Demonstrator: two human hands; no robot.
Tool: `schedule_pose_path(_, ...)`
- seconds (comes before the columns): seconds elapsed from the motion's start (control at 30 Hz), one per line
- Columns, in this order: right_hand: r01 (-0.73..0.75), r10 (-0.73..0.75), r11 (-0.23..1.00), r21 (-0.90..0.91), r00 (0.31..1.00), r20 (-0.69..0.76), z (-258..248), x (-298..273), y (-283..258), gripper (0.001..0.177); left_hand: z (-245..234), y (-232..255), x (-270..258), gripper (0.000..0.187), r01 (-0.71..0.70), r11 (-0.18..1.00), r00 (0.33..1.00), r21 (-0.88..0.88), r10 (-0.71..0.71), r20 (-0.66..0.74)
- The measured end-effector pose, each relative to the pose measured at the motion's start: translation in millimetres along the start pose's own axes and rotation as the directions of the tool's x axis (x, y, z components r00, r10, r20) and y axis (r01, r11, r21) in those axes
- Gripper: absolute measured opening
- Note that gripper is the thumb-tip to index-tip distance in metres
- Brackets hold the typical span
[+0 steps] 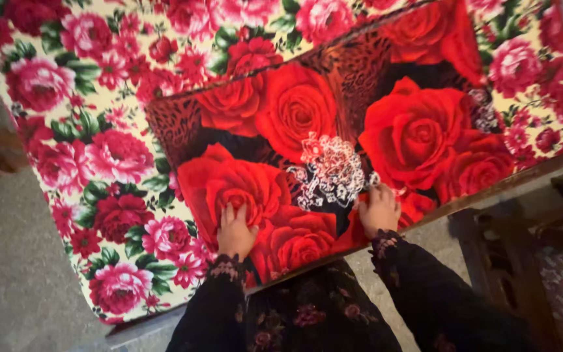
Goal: The person smooths a floral bedsheet and two matching pillows on a wooden bed, then places a red rose-patterned throw blanket at the foot of the bed. The person uses both hands to flatten and align the bedding without changing the sheets.
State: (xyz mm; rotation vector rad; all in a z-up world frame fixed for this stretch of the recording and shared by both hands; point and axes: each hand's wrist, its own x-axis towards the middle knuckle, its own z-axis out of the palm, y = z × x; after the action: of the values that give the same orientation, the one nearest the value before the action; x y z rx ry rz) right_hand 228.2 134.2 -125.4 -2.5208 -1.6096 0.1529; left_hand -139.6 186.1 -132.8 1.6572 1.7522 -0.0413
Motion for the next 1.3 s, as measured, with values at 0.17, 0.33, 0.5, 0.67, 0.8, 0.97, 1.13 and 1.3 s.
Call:
schedule_pose_path(0.17, 0.110, -0.118, 0.986, 0.123, 0.991, 0.056, -21, -9, 13, 0.043, 14, -22, -6, 0.062, 0.001, 0.987, 0.995, -0.163, -0.018, -0.101)
schedule_pose_path(0.33, 0.002, -0.041, 0.947, 0.322, 0.993, 0.113, -30, -38, 56, 0.028, 37, -16, -8, 0.053, -0.043, 0.976, 0.999, -0.211, 0.045, 0.008)
schedule_pose_path(0.5, -0.089, 0.032, 0.927, 0.363, 0.986, 0.162, -31, -54, 127, 0.030, 60, 31, -11, 0.048, -0.183, 0.959, 0.979, -0.218, 0.197, 0.047)
schedule_pose_path(0.67, -0.030, 0.007, 0.921, 0.389, 0.998, 0.061, -35, -33, 190, 0.028, 75, 109, -27, 0.042, -0.247, 0.946, 0.965, -0.210, 0.260, 0.036)
schedule_pose_path(0.8, 0.006, -0.020, 0.890, 0.456, 0.999, 0.026, -39, 22, 246, 0.032, 101, 182, -32, 0.037, -0.336, 0.914, 0.939, -0.229, 0.343, -0.008)
schedule_pose_path(0.97, -0.050, 0.053, 0.949, 0.311, 0.999, -0.002, -37, 91, 338, 0.032, 162, 273, -40, 0.036, -0.436, 0.897, 0.900, -0.071, 0.433, -0.060)
schedule_pose_path(1.13, -0.201, 0.236, 0.882, 0.426, 0.971, -0.031, -37, 151, 418, 0.042, 207, 367, -39, 0.064, -0.334, 0.942, 0.935, 0.031, 0.335, -0.118)
schedule_pose_path(1.3, -0.239, 0.278, 0.819, 0.522, 0.961, 0.004, -22, 187, 443, 0.065, 223, 381, -30, 0.072, -0.127, 0.989, 0.991, 0.078, 0.123, 0.052)
